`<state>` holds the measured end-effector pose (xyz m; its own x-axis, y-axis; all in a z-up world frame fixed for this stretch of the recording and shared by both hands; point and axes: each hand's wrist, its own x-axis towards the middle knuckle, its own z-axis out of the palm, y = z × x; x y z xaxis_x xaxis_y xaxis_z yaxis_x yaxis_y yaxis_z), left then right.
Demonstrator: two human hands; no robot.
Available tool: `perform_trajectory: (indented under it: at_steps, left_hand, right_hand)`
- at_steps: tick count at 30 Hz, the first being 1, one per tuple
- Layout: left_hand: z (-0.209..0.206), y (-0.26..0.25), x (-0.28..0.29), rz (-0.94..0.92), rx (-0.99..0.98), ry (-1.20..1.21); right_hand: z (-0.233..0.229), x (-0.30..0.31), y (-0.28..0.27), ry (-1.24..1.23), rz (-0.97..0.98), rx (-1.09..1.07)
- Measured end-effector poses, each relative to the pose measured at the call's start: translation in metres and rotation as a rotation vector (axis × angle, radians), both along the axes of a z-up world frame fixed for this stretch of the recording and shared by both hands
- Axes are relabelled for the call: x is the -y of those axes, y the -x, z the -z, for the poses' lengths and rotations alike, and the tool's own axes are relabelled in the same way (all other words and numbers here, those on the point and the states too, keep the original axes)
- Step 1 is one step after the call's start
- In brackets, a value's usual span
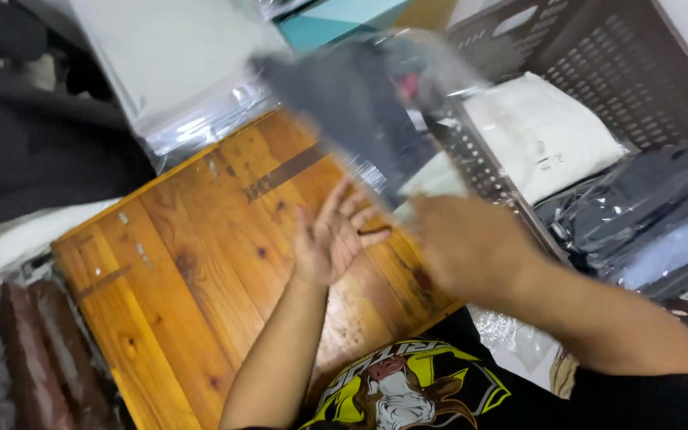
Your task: Folding t-shirts and placing them into clear plastic adhesive bags for packaging.
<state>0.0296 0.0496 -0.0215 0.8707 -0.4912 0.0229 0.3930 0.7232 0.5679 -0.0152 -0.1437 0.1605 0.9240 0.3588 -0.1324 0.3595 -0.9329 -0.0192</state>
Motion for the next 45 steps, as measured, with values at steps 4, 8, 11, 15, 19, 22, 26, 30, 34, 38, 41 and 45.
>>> perform_trajectory:
  at_steps: [4, 8, 11, 15, 19, 22, 26, 30, 34, 38, 41, 45]
  left_hand:
    - [0.005, -0.023, -0.039, -0.217, -0.123, 0.179]
    - [-0.022, -0.041, -0.076, -0.299, -0.24, -0.125]
    - [-0.041, -0.05, -0.106, -0.349, -0.338, -0.382]
    - [-0.005, -0.042, -0.171, -0.318, -0.441, -0.667]
    - [0.02, -0.042, -0.186, -0.458, -0.324, -0.867]
    - [0.023, -0.043, -0.183, -0.558, -0.239, -0.911]
    - [0.006, -0.04, -0.187, -0.631, -0.178, -1.019]
    - [0.006, -0.037, -0.207, -0.671, -0.159, -1.181]
    - [0.003, -0.036, -0.216, -0.701, -0.172, -1.25]
    - [0.01, -0.038, -0.216, -0.781, -0.217, -1.297]
    - [0.01, -0.04, -0.215, -0.83, -0.263, -1.331]
    - [0.0, -0.039, -0.208, -0.788, -0.226, -1.429]
  right_hand:
    - [0.08, -0.048, 0.012, -0.428, -0.284, 0.41]
    - [0.067, -0.074, 0.005, -0.553, -0.342, -0.036]
    - [0.056, -0.067, -0.013, -0.69, -0.258, -0.363]
    - [0.091, -0.025, -0.071, -0.369, 0.075, 0.064]
    - [0.122, 0.022, -0.079, -0.179, 0.411, 0.015]
    - [0.112, 0.02, -0.078, -0.318, 0.495, -0.162]
    - [0.108, 0.024, -0.078, -0.714, 0.663, -0.204]
    - [0.093, 0.024, -0.078, -1.287, 0.676, -0.294]
    - [0.151, 0.06, -0.091, -1.57, 0.661, -0.492]
    - [0.178, 0.076, -0.093, -1.924, 0.486, -0.738]
    - [0.205, 0.084, -0.101, -2.138, 0.221, -0.857]
    - [0.192, 0.062, -0.104, -1.945, 0.034, -0.971]
